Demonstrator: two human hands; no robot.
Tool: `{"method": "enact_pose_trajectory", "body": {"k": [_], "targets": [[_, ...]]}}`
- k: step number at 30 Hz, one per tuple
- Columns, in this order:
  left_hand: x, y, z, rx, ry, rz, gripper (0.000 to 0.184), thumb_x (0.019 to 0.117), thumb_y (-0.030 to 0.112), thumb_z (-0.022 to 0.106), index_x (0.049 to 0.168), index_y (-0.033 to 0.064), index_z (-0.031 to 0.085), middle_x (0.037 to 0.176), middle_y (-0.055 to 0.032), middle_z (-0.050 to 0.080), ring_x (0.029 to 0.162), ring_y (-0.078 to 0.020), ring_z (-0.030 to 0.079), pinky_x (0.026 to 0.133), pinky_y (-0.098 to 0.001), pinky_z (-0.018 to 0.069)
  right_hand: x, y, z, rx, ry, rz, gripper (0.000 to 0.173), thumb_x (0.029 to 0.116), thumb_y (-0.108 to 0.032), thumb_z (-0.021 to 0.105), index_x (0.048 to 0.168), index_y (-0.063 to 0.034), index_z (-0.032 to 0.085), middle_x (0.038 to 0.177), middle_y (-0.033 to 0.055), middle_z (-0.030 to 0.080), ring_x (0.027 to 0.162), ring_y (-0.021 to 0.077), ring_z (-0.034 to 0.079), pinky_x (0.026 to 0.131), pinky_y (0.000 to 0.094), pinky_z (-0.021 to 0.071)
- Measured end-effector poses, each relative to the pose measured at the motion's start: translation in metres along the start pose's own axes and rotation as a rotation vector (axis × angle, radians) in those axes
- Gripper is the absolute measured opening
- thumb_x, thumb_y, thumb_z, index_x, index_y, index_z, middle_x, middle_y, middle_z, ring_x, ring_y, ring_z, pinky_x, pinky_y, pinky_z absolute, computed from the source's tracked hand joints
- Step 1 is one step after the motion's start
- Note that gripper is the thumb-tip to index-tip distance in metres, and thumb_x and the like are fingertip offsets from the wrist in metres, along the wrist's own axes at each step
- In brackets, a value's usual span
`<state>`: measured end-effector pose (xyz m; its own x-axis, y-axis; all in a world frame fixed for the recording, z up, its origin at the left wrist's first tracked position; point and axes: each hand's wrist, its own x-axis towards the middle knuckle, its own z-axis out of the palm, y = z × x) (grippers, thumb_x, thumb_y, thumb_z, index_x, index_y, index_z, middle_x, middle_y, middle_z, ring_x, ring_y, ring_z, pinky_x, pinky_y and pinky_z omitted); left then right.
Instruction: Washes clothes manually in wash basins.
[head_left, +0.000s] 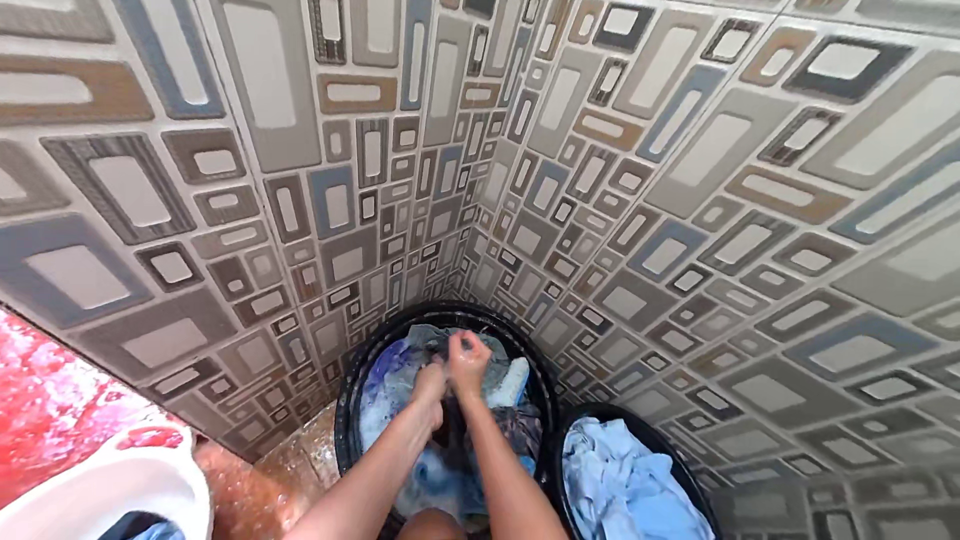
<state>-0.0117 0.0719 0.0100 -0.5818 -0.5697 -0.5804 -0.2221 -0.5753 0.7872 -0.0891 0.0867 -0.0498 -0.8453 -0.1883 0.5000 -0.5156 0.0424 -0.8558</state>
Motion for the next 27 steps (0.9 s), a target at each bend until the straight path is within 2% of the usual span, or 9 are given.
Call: {"method": "enact_pose_trajectory", "body": {"k": [3, 7, 10, 15, 17, 19, 23, 25, 27], "targets": [[0.008, 0.002, 0.0, 0.018, -0.122, 0.021, 0.043, 0.1121, 0.035, 0.038, 0.124, 0.0015, 0.063, 0.112, -0.0146, 0.064, 0.101, -0.0235, 0.061, 0.087, -0.0429, 0.0503, 0.012, 0.008, -0.001, -0.092, 0.082, -0.04, 0.03, 0.0854, -0.004, 0.063, 0.057, 0.0, 0.053, 0.054, 0.0025, 0.05, 0.051, 0.0072, 0.048, 0.054, 0.0272, 0.0416], [0.008, -0.004, -0.013, -0.145, -0.131, 0.058, 0.034, 0.112, 0.017, 0.033, 0.125, -0.0038, 0.057, 0.111, -0.0157, 0.061, 0.096, -0.0194, 0.057, 0.085, -0.0339, 0.0489, -0.033, -0.019, 0.01, 0.136, 0.003, -0.08, 0.023, 0.0803, -0.001, 0.06, 0.058, -0.0002, 0.057, 0.056, -0.0017, 0.055, 0.056, -0.0014, 0.054, 0.056, 0.0171, 0.0476], [0.003, 0.003, -0.019, -0.003, -0.236, -0.109, 0.041, 0.1129, 0.032, 0.034, 0.131, 0.0031, 0.056, 0.114, -0.0146, 0.061, 0.101, -0.0244, 0.059, 0.087, -0.0458, 0.0492, -0.001, 0.011, -0.01, -0.04, -0.008, -0.005, 0.017, 0.0868, 0.001, 0.061, 0.073, 0.0095, 0.067, 0.066, 0.01, 0.064, 0.063, 0.0087, 0.061, 0.065, 0.0271, 0.0524], [0.009, 0.036, -0.045, -0.35, -0.181, 0.22, 0.06, 0.1108, 0.049, 0.014, 0.127, 0.0092, 0.055, 0.109, -0.0089, 0.068, 0.098, -0.0158, 0.067, 0.082, -0.0379, 0.0572, 0.063, 0.053, -0.068, -0.355, 0.1, 0.247, 0.04, 0.1046, -0.028, 0.057, 0.094, 0.0081, 0.072, 0.107, 0.0297, 0.067, 0.105, 0.0433, 0.064, 0.097, 0.0597, 0.0467], [0.03, 0.012, -0.054, -0.161, -0.165, 0.261, 0.068, 0.1105, 0.047, 0.003, 0.149, 0.0058, 0.041, 0.143, -0.0142, 0.053, 0.128, -0.0203, 0.053, 0.105, -0.0419, 0.0459, 0.05, 0.05, -0.075, -0.312, 0.067, 0.274, 0.039, 0.1053, -0.028, 0.055, 0.115, 0.0046, 0.073, 0.135, 0.0317, 0.056, 0.13, 0.0467, 0.05, 0.112, 0.0599, 0.0362], [0.039, -0.002, -0.053, 0.218, -0.264, 0.225, 0.076, 0.108, 0.055, 0.003, 0.16, 0.0058, 0.027, 0.164, -0.0205, 0.03, 0.15, -0.0306, 0.033, 0.121, -0.0531, 0.0297, 0.009, 0.033, -0.071, -0.223, -0.095, 0.259, 0.044, 0.1065, -0.025, 0.05, 0.136, 0.0063, 0.059, 0.143, 0.0318, 0.051, 0.133, 0.0423, 0.051, 0.113, 0.0519, 0.0413], [0.014, 0.004, -0.029, 0.568, -0.502, 0.069, 0.093, 0.1025, 0.064, -0.004, 0.151, -0.0003, 0.04, 0.15, -0.0299, 0.045, 0.134, -0.04, 0.05, 0.109, -0.0577, 0.0403, -0.093, 0.02, -0.044, 0.055, -0.32, 0.29, 0.101, 0.0826, -0.03, 0.076, 0.157, 0.0101, 0.021, 0.153, 0.0355, 0.038, 0.14, 0.0394, 0.046, 0.115, 0.0474, 0.0408], [0.002, 0.014, -0.029, 0.687, -0.495, 0.086, 0.092, 0.1044, 0.063, -0.001, 0.149, -0.0041, 0.043, 0.142, -0.0357, 0.049, 0.121, -0.0467, 0.057, 0.099, -0.0618, 0.0453, -0.105, 0.031, -0.047, 0.003, -0.323, 0.283, 0.104, 0.0743, -0.025, 0.086, 0.154, 0.0103, 0.028, 0.142, 0.0329, 0.052, 0.13, 0.035, 0.057, 0.11, 0.0456, 0.047], [-0.003, 0.026, -0.043, 0.644, -0.452, 0.179, 0.087, 0.1059, 0.06, 0.0, 0.151, -0.0032, 0.039, 0.141, -0.0345, 0.05, 0.113, -0.0433, 0.062, 0.09, -0.0581, 0.0514, -0.091, 0.039, -0.071, -0.111, -0.416, 0.348, 0.071, 0.0786, -0.016, 0.086, 0.136, 0.0095, 0.054, 0.114, 0.0258, 0.071, 0.106, 0.032, 0.07, 0.097, 0.0499, 0.0548]]}}
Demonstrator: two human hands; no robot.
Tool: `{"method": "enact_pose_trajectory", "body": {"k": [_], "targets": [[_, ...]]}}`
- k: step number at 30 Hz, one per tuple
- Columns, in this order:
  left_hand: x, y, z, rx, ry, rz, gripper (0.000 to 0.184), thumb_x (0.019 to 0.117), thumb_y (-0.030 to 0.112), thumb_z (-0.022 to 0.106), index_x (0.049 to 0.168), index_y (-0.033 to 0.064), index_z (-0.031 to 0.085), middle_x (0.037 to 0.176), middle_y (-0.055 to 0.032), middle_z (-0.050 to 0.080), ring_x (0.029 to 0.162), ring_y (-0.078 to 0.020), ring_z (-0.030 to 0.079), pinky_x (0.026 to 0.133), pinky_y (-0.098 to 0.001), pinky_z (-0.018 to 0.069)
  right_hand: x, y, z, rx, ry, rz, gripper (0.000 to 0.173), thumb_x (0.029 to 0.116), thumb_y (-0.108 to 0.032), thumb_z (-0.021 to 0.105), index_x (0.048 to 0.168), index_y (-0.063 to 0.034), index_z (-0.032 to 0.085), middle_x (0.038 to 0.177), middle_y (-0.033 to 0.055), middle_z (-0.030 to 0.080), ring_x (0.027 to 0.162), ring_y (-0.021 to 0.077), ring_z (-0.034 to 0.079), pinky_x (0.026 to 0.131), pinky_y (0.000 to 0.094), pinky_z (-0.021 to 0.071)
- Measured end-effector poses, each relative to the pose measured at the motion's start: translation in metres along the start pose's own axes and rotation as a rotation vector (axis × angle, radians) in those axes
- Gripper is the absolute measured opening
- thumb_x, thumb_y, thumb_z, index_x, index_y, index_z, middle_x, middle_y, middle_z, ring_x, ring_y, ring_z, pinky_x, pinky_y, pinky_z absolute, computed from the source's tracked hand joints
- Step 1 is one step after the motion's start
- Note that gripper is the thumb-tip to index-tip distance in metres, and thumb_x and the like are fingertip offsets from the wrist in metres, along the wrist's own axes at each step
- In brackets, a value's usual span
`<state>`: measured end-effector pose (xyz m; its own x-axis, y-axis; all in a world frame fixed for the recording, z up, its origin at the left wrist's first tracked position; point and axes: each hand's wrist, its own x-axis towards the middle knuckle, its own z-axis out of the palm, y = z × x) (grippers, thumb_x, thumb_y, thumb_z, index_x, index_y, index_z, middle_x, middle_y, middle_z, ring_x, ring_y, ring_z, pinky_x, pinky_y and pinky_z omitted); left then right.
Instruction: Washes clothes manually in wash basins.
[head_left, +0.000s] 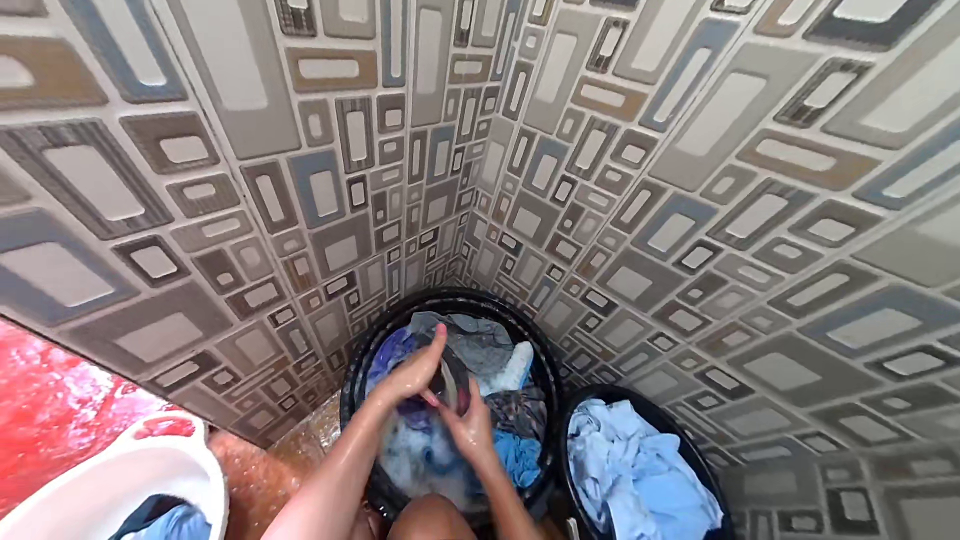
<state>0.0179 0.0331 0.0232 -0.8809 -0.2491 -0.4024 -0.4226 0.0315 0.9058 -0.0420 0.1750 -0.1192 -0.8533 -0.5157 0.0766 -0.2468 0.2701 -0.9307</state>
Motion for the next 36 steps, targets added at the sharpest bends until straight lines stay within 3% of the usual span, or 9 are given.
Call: {"method": "enact_pose_trajectory", "body": {"k": [3, 7, 10, 12, 19, 23, 25, 30, 36], "targets": [[0.003, -0.001, -0.029, -0.398, 0.284, 0.131, 0.083, 0.1048, 0.06, -0.002, 0.141, 0.0049, 0.048, 0.118, -0.0159, 0.064, 0.094, -0.021, 0.066, 0.073, -0.0374, 0.0554, 0.024, 0.015, -0.053, 0.048, -0.045, -0.03, 0.023, 0.0873, -0.013, 0.078, 0.103, 0.0036, 0.073, 0.092, 0.0112, 0.074, 0.086, 0.0147, 0.07, 0.084, 0.0357, 0.058], [0.033, -0.019, -0.01, -0.938, 0.333, 0.147, 0.071, 0.1071, 0.061, 0.014, 0.118, 0.008, 0.06, 0.089, -0.0055, 0.07, 0.081, -0.0142, 0.069, 0.072, -0.0354, 0.0596, 0.054, -0.047, -0.045, 0.455, 0.006, -0.462, 0.037, 0.0988, -0.022, 0.057, 0.115, 0.0096, 0.068, 0.131, 0.0167, 0.066, 0.127, 0.0181, 0.06, 0.111, 0.0349, 0.0475], [0.044, -0.025, 0.032, -1.048, 0.297, 0.0, 0.041, 0.1119, 0.038, 0.029, 0.113, 0.0091, 0.058, 0.086, -0.0038, 0.063, 0.075, -0.0126, 0.062, 0.066, -0.031, 0.0533, 0.06, -0.102, 0.019, 0.588, 0.086, -0.476, 0.024, 0.096, -0.013, 0.059, 0.076, -0.0055, 0.069, 0.076, -0.0029, 0.071, 0.074, 0.0042, 0.068, 0.073, 0.025, 0.0588], [0.053, -0.036, 0.04, -1.085, 0.37, 0.051, 0.028, 0.1117, 0.021, 0.033, 0.114, 0.0034, 0.056, 0.09, -0.0066, 0.062, 0.079, -0.0126, 0.06, 0.071, -0.0289, 0.0535, 0.061, -0.109, 0.043, 0.486, 0.22, -0.386, 0.033, 0.0906, -0.005, 0.062, 0.058, -0.0053, 0.058, 0.054, -0.0069, 0.054, 0.051, -0.0042, 0.051, 0.052, 0.0165, 0.0448], [0.03, -0.004, 0.028, 0.548, 0.044, -0.047, 0.057, 0.1118, 0.039, 0.031, 0.12, -0.0066, 0.065, 0.122, -0.0283, 0.064, 0.118, -0.0414, 0.062, 0.1, -0.0603, 0.0455, 0.099, -0.028, -0.013, -0.326, 0.128, -0.034, 0.017, 0.0952, -0.006, 0.063, 0.098, 0.008, 0.07, 0.086, 0.0241, 0.07, 0.084, 0.0367, 0.069, 0.08, 0.0541, 0.0526], [0.024, 0.006, 0.01, 0.866, -0.036, 0.06, 0.055, 0.1042, 0.048, 0.052, 0.115, -0.0037, 0.068, 0.118, -0.0279, 0.067, 0.117, -0.0447, 0.062, 0.099, -0.0644, 0.0456, 0.097, -0.029, -0.032, 0.047, -0.234, -0.131, 0.04, 0.1087, -0.017, 0.044, 0.14, 0.0067, 0.053, 0.128, 0.0219, 0.067, 0.116, 0.0254, 0.067, 0.101, 0.0396, 0.0529], [0.023, -0.001, -0.004, 0.687, 0.023, 0.258, 0.048, 0.0961, 0.044, 0.068, 0.111, -0.001, 0.073, 0.109, -0.0237, 0.071, 0.107, -0.0391, 0.067, 0.096, -0.0611, 0.0488, 0.087, -0.052, -0.038, 0.168, -0.448, -0.151, 0.048, 0.1091, -0.025, 0.033, 0.125, 0.0102, 0.061, 0.113, 0.016, 0.071, 0.104, 0.0134, 0.067, 0.094, 0.033, 0.0533], [0.022, -0.016, -0.041, 0.325, -0.288, 0.294, 0.023, 0.0951, 0.025, 0.071, 0.092, 0.0026, 0.069, 0.076, 0.0048, 0.062, 0.069, 0.0007, 0.056, 0.072, -0.0235, 0.0492, 0.091, -0.102, -0.08, -0.093, -0.439, -0.336, 0.033, 0.0903, -0.028, 0.072, 0.068, -0.0054, 0.061, 0.064, -0.005, 0.055, 0.062, 0.0005, 0.052, 0.062, 0.0245, 0.0451], [0.037, -0.012, 0.015, -0.897, 0.156, 0.218, 0.048, 0.1122, 0.038, 0.03, 0.127, 0.0021, 0.058, 0.105, -0.0097, 0.071, 0.097, -0.0165, 0.069, 0.087, -0.0379, 0.0577, 0.097, -0.092, -0.066, 0.341, 0.03, -0.498, 0.017, 0.0819, -0.013, 0.076, 0.073, -0.0042, 0.064, 0.105, 0.0096, 0.074, 0.107, 0.0182, 0.069, 0.097, 0.0367, 0.0555]]}}
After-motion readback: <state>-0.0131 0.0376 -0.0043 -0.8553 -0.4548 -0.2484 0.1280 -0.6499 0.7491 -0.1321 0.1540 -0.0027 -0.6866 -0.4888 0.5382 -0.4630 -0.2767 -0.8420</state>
